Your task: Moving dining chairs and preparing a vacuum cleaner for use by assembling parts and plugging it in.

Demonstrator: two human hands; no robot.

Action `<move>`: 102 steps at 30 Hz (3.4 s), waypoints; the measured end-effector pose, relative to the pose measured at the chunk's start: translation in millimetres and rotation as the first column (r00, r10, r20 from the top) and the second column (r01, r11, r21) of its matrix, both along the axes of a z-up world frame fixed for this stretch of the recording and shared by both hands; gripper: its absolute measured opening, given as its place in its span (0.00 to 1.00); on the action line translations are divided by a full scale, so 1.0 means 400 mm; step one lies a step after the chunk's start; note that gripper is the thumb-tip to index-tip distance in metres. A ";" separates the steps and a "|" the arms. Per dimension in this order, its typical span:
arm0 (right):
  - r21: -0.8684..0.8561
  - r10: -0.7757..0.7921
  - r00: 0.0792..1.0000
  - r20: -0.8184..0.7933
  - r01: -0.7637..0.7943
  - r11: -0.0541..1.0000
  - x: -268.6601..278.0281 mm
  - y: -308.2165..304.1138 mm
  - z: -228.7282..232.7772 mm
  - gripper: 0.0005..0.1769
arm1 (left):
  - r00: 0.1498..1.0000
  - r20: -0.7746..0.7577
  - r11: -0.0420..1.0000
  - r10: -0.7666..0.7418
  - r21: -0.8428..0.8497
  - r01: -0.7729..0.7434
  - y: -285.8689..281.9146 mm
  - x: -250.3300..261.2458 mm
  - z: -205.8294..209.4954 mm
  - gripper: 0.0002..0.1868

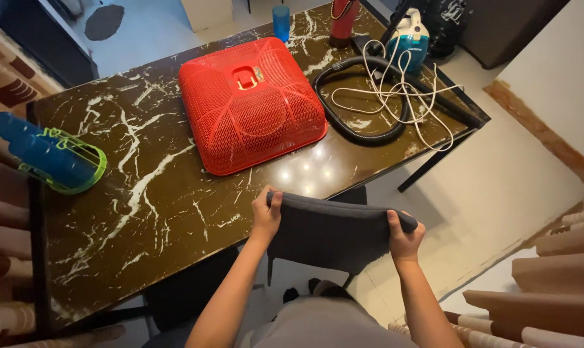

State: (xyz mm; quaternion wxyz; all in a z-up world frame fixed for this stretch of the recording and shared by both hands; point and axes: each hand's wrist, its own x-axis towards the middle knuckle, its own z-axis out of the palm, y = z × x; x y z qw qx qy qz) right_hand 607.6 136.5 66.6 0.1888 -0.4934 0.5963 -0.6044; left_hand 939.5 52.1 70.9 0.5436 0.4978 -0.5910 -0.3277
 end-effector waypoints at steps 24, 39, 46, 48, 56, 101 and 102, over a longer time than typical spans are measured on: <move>-0.016 0.010 0.999 0.050 -0.009 1.000 -0.014 -0.012 -0.018 0.20 | 0.999 0.039 1.000 0.020 -0.012 -0.019 0.003 -0.012 -0.012 0.35; 0.068 0.101 0.994 0.036 -0.103 0.992 -0.035 -0.035 -0.018 0.23 | 0.991 0.027 0.991 0.134 -0.031 -0.133 -0.023 -0.033 -0.051 0.37; 0.083 0.161 0.985 0.067 -0.166 0.983 -0.038 -0.048 0.019 0.22 | 0.971 0.051 0.972 0.233 -0.038 -0.231 -0.021 -0.050 -0.025 0.37; 0.070 0.209 0.973 0.099 -0.217 0.974 -0.040 -0.045 0.027 0.21 | 0.970 0.008 0.970 0.244 -0.010 -0.244 -0.018 -0.051 -0.043 0.36; 0.063 0.245 0.967 0.061 -0.249 0.966 -0.058 -0.052 0.025 0.21 | 0.967 0.026 0.966 0.253 -0.054 -0.252 -0.019 -0.057 -0.038 0.36; 0.047 -0.093 0.990 0.106 0.088 0.995 -0.043 -0.028 -0.049 0.21 | 0.958 0.023 0.954 -0.285 0.102 0.281 -0.025 0.017 0.024 0.35; 0.044 -0.087 0.990 0.115 0.082 0.996 -0.040 -0.028 -0.045 0.21 | 0.957 0.033 0.951 -0.289 0.126 0.283 -0.028 0.018 0.017 0.37</move>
